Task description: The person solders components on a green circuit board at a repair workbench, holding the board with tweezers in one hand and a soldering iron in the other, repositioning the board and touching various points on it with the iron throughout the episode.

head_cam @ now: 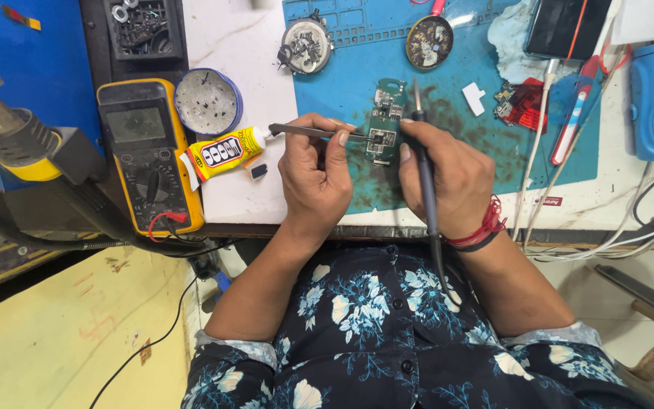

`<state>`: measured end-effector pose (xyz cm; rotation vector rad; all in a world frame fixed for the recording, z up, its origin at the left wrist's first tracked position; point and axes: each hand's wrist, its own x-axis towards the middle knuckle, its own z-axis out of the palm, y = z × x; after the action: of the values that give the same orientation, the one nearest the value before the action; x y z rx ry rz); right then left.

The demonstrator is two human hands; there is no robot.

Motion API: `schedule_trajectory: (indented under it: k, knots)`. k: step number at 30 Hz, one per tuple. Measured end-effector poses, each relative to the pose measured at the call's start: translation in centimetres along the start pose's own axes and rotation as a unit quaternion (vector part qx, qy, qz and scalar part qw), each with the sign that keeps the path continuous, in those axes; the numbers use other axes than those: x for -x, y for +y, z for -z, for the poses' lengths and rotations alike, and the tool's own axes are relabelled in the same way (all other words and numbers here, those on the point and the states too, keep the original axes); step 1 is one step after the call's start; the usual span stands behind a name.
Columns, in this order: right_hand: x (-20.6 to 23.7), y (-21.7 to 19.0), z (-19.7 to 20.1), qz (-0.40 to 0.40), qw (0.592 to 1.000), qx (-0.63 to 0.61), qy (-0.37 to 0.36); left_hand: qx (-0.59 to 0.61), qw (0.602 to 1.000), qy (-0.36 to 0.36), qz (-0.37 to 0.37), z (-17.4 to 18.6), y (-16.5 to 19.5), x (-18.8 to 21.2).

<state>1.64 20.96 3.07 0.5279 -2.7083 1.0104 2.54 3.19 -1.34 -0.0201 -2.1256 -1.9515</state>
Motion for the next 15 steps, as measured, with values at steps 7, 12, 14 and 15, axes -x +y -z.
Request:
schedule_trajectory:
  k: [7, 12, 14, 15]
  knots:
    - [-0.2, 1.0, -0.6, 0.046, 0.998, -0.031, -0.040, 0.004, 0.999, -0.004, 0.031, 0.1, -0.4, 0.0]
    - [0.8, 1.9, -1.0, -0.018, 0.997, -0.081, 0.006, 0.025, 0.999, -0.001, 0.023, 0.1, -0.5, 0.0]
    - [1.3, 2.3, -0.9, 0.004, 0.996, -0.074, 0.051, 0.038, 0.999, 0.002, 0.023, 0.1, -0.4, -0.1]
    - [1.5, 2.5, -0.8, -0.004, 0.995, -0.078, 0.056, 0.046, 0.999, -0.001, 0.023, 0.1, -0.4, -0.1]
